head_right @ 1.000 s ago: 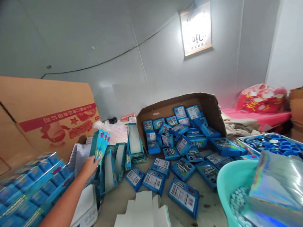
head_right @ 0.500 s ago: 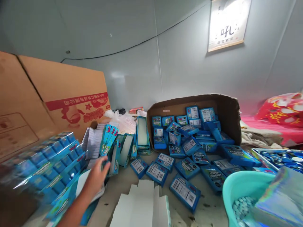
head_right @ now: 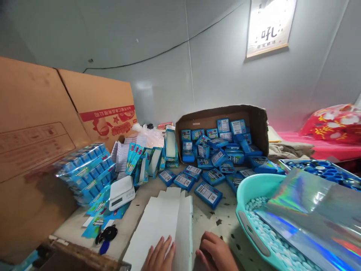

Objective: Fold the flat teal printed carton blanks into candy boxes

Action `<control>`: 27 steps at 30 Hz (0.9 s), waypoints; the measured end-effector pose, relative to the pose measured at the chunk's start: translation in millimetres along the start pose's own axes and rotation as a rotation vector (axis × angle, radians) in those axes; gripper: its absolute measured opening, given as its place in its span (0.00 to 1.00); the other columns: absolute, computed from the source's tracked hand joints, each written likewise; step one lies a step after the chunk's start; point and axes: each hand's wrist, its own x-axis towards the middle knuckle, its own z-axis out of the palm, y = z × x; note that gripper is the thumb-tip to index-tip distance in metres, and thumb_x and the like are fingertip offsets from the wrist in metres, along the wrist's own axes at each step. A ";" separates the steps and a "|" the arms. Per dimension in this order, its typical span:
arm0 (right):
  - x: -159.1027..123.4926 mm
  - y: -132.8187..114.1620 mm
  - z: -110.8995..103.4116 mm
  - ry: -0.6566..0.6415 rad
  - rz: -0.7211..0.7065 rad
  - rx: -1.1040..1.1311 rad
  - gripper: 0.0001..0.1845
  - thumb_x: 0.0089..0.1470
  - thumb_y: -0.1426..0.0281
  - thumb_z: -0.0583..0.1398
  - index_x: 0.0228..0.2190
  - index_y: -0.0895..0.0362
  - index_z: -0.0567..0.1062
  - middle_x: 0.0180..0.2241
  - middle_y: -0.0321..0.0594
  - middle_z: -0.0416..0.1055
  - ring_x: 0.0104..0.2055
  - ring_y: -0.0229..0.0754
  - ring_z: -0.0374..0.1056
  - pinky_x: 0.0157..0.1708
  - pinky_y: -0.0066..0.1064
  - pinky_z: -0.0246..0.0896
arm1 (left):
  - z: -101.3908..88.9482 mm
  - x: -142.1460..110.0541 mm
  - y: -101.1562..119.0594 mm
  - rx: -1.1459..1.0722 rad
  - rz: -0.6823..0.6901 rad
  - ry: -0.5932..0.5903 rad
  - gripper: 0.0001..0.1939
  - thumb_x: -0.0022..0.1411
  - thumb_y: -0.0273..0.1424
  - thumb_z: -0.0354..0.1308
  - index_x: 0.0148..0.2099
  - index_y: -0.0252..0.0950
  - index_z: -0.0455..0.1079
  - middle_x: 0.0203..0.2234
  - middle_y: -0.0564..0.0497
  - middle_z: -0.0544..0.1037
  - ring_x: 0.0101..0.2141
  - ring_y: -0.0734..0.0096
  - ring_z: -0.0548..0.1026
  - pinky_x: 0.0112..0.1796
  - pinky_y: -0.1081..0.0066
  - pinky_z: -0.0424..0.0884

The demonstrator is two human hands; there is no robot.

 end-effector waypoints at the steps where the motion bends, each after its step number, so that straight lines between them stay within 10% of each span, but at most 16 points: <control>1: -0.8 -1.5 -0.3 0.010 0.005 -0.002 0.19 0.65 0.64 0.52 0.23 0.55 0.68 0.28 0.42 0.71 0.30 0.41 0.69 0.31 0.29 0.63 | -7.9 -1.1 0.0 -0.014 0.020 -0.067 0.25 0.69 0.45 0.46 0.66 0.54 0.64 0.66 0.50 0.59 0.67 0.42 0.53 0.65 0.38 0.52; 7: -2.4 -8.9 -8.8 0.077 0.040 0.046 0.24 0.67 0.60 0.49 0.22 0.55 0.67 0.28 0.43 0.69 0.31 0.43 0.68 0.33 0.33 0.62 | -36.2 -29.5 7.4 -0.064 0.178 -0.041 0.40 0.61 0.54 0.56 0.70 0.43 0.58 0.69 0.43 0.55 0.69 0.43 0.50 0.67 0.42 0.47; 27: -9.6 -13.1 -28.4 0.056 -0.008 0.285 0.31 0.71 0.54 0.41 0.30 0.57 0.74 0.32 0.43 0.71 0.36 0.45 0.69 0.38 0.35 0.61 | -57.7 -70.6 43.2 -0.344 0.137 0.137 0.30 0.63 0.51 0.56 0.62 0.43 0.70 0.65 0.44 0.66 0.67 0.55 0.58 0.67 0.54 0.54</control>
